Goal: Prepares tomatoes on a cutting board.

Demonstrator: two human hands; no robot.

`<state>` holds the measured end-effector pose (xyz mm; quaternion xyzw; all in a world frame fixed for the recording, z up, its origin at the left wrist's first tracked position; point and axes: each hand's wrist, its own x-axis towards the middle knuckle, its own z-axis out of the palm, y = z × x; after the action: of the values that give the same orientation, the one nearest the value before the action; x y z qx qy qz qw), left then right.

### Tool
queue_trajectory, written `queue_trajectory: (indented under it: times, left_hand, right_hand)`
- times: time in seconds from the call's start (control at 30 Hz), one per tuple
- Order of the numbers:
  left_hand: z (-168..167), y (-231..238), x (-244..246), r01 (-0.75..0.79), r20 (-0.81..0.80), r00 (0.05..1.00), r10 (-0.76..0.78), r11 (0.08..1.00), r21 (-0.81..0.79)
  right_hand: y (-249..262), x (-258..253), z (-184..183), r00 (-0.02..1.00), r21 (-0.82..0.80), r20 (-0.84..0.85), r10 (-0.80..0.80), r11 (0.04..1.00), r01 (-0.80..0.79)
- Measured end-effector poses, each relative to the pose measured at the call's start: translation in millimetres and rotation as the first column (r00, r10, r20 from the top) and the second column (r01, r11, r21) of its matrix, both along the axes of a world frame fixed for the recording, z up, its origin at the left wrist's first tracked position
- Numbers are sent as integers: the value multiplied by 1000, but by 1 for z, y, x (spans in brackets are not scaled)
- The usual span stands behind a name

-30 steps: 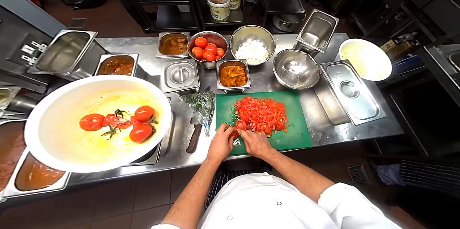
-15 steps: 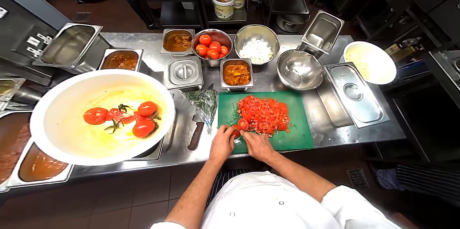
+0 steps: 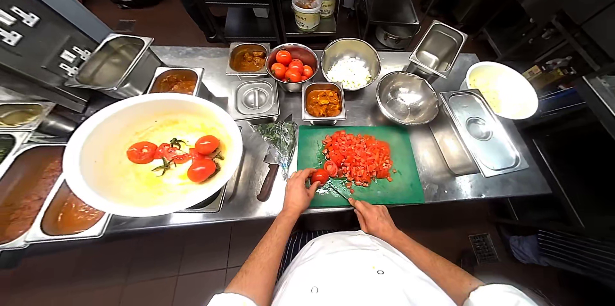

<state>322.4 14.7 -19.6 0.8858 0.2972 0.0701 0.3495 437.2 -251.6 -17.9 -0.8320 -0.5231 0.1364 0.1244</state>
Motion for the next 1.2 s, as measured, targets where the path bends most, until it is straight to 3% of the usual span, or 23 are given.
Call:
queue_trajectory:
  times: [0.17, 0.57, 0.7, 0.8, 0.9, 1.0, 1.07, 1.13, 1.2]
  left_hand:
    - [-6, 10, 5, 125, -46, 991, -126, 992, -18]
    - [-3, 9, 12, 158, -171, 973, -154, 987, 10]
    - [9, -2, 7, 132, -293, 951, -99, 987, 96]
    - [7, -13, 5, 35, -256, 967, -10, 995, 93]
    - [16, -21, 9, -15, -208, 978, 7, 999, -35]
    - [23, -24, 13, -15, -120, 993, -10, 979, -204]
    - [26, -22, 11, -12, -22, 1000, 4, 926, -376]
    - [30, -21, 10, -86, 16, 994, 112, 839, -537]
    - [32, -18, 9, -158, -52, 987, 154, 830, -534]
  right_hand:
    - [0, 0, 1, 999, -5, -30, -16, 1000, 16]
    - [3, -4, -2, 996, -16, -75, -53, 999, 52]
    - [-11, -7, -8, 989, 101, -67, -132, 985, 139]
    - [1, -8, -4, 948, 220, -169, -271, 927, 304]
    - [41, -3, 15, 849, 201, -398, -348, 870, 451]
    - [79, 3, 31, 727, 54, -551, -411, 851, 523]
    - [93, 5, 32, 703, 20, -577, -416, 853, 522]
    - [97, 7, 27, 707, 10, -571, -417, 858, 514]
    - [97, 7, 23, 705, 1, -568, -424, 857, 516]
